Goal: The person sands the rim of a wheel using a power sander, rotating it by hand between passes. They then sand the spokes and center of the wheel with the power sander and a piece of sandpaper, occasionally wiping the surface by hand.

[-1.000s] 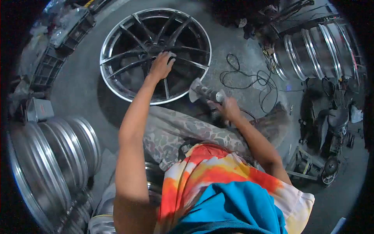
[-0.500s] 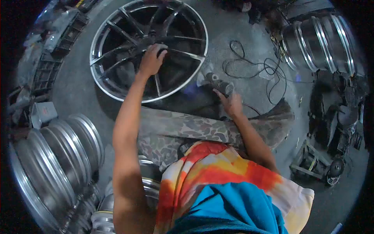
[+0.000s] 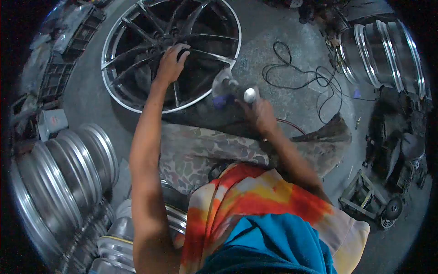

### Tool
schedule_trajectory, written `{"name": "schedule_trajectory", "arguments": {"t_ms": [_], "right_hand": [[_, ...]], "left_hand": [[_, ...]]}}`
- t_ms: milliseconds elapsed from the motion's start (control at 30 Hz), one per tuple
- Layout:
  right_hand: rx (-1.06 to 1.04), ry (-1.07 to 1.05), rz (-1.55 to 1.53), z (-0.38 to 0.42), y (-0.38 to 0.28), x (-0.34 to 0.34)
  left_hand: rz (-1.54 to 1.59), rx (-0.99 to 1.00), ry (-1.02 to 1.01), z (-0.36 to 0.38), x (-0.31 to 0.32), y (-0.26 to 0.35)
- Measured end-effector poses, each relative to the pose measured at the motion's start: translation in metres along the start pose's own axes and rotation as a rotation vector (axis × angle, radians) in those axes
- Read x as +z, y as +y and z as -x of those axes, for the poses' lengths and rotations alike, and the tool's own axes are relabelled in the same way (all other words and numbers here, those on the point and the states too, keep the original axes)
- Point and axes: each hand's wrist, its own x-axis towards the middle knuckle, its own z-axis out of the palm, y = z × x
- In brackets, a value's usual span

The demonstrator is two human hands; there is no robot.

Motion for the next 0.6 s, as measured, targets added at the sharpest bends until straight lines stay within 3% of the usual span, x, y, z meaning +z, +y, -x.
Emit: {"name": "schedule_trajectory", "arguments": {"t_ms": [33,67,133,200,267,400,467,500,567,600], "right_hand": [[0.051,0.142,-0.053,-0.009,-0.002,-0.007],[0.047,0.141,-0.053,-0.018,-0.002,-0.013],[-0.05,0.314,-0.165,-0.033,-0.003,-0.024],[0.01,0.277,-0.062,-0.033,0.014,-0.002],[-0.085,-0.081,0.048,-0.015,0.038,0.028],[-0.189,-0.062,-0.024,0.011,0.005,0.02],[-0.242,0.141,-0.037,0.008,-0.002,0.006],[-0.236,0.14,-0.036,0.0,-0.003,0.0],[-0.02,0.111,-0.017,-0.025,0.002,-0.011],[-0.021,0.11,-0.011,-0.03,0.004,-0.012]], "left_hand": [[-0.017,0.009,0.011,0.001,0.002,-0.002],[-0.019,0.007,0.013,0.0,0.004,-0.004],[-0.097,0.015,0.001,-0.001,0.008,-0.008],[-0.084,0.035,-0.009,-0.003,0.006,-0.013],[-0.06,0.058,-0.035,-0.004,0.009,-0.012],[-0.05,0.038,-0.087,-0.01,0.004,-0.013],[-0.038,0.027,-0.115,-0.009,0.003,-0.014],[-0.016,0.022,-0.132,-0.011,0.002,-0.017],[0.014,0.017,-0.148,-0.012,0.004,-0.017],[0.01,0.01,-0.149,-0.012,0.005,-0.018]]}}
